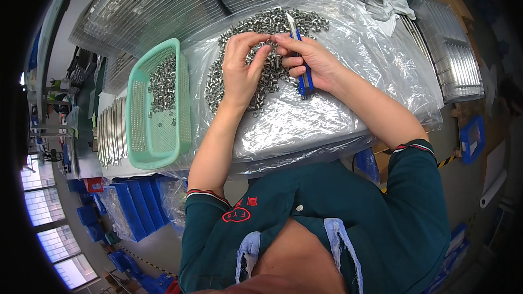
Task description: The person picks up small metal parts from a pile one by one, trims them using a utility knife, and places the parts into a plastic basket.
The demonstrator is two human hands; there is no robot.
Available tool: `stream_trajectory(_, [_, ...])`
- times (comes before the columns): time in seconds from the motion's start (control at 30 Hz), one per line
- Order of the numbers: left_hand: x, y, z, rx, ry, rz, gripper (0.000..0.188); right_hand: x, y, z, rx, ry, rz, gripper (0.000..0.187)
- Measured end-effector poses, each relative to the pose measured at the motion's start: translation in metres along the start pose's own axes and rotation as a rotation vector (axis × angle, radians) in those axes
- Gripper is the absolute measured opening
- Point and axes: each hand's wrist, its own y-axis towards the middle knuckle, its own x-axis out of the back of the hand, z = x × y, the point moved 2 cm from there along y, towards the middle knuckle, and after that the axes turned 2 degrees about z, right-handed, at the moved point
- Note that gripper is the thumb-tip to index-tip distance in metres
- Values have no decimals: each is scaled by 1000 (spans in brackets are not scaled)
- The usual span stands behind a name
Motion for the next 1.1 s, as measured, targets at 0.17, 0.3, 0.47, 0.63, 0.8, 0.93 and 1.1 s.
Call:
stream_trajectory(0.17, [8, 1, 14, 399, -691, -322, 17, 0, 1, 1, 2, 72, 52, 24])
stream_trajectory(0.3, [51, 10, 31, 464, -827, -802, 26, 4, 1, 3, 3, 100, 54, 25])
stream_trajectory(0.47, [40, 6, 41, 594, -784, -527, 28, 3, 4, 1, -22, 102, 51, 26])
stream_trajectory(0.63, [20, 1, 36, 311, 102, -63, 14, 4, 3, 2, -20, 155, 31, 27])
stream_trajectory(0.8, [4, -10, 44, 254, 385, 161, 19, -3, 0, 3, 10, 110, -30, 27])
stream_trajectory(0.93, [-4, -10, 41, 204, 391, 171, 20, 1, 2, 2, 16, 88, 43, 31])
stream_trajectory(1.1, [-10, -9, 40, 129, 380, 147, 16, 2, 2, 1, 2, 75, 67, 28])
